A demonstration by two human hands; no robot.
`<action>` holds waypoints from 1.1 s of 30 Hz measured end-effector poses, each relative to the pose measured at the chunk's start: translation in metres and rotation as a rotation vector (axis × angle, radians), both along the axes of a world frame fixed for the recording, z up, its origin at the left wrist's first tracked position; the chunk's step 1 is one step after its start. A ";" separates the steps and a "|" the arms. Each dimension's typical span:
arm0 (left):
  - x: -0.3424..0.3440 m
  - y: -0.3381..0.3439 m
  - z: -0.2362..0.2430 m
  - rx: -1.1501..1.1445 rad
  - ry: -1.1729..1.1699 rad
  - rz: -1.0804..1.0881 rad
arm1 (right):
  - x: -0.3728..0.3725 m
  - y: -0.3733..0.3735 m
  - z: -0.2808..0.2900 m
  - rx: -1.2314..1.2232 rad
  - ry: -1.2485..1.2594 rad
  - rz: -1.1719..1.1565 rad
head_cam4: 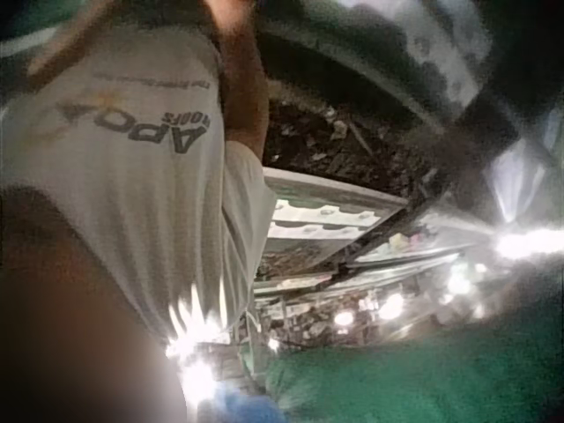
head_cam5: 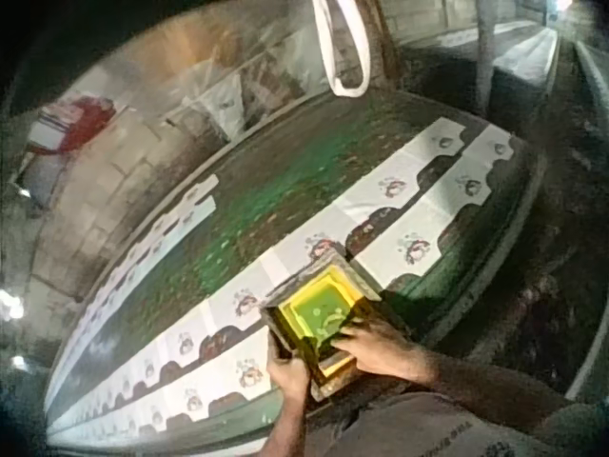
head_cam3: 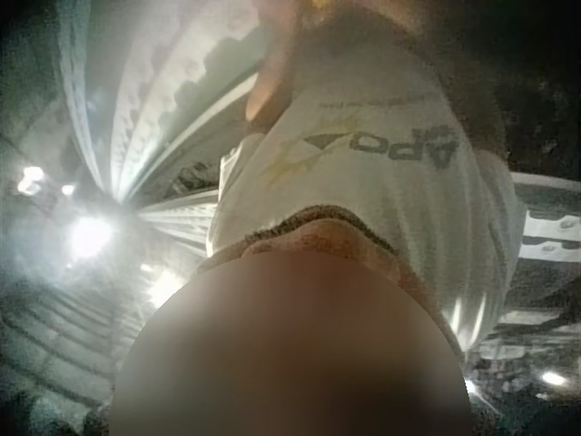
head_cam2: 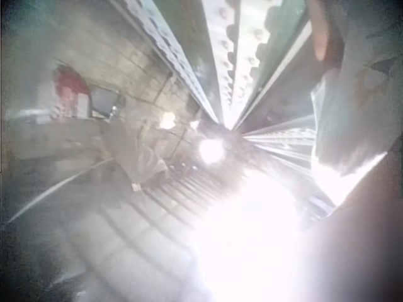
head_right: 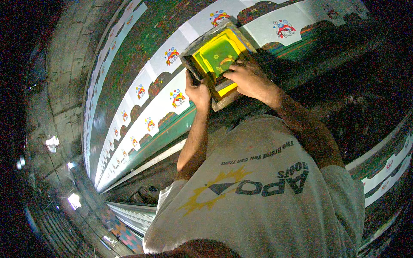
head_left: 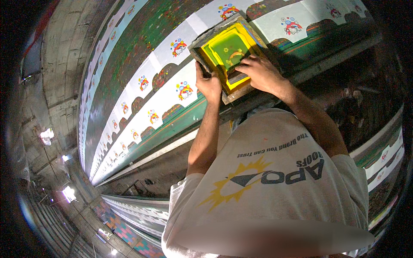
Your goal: The person uses a squeegee to spread green ink across a screen-printing frame placed over a long roll of paper with cartoon graphics. They repeatedly pull the squeegee across the screen to transfer the ink onto the paper.
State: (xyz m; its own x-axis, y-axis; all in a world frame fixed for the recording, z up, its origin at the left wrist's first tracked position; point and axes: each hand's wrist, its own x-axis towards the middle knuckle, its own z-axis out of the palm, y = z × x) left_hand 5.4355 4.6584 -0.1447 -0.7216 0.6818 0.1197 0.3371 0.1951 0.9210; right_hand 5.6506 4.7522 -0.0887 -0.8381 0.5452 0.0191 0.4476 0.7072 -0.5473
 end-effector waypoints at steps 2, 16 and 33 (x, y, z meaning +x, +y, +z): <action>-0.001 0.000 -0.003 -0.004 0.037 0.000 | -0.002 0.001 0.000 0.008 -0.040 -0.005; 0.000 0.001 0.000 -0.062 0.067 -0.022 | 0.002 -0.007 0.006 0.014 -0.007 -0.036; -0.003 0.000 -0.008 -0.085 0.078 -0.023 | -0.104 0.114 0.010 0.000 -0.024 0.002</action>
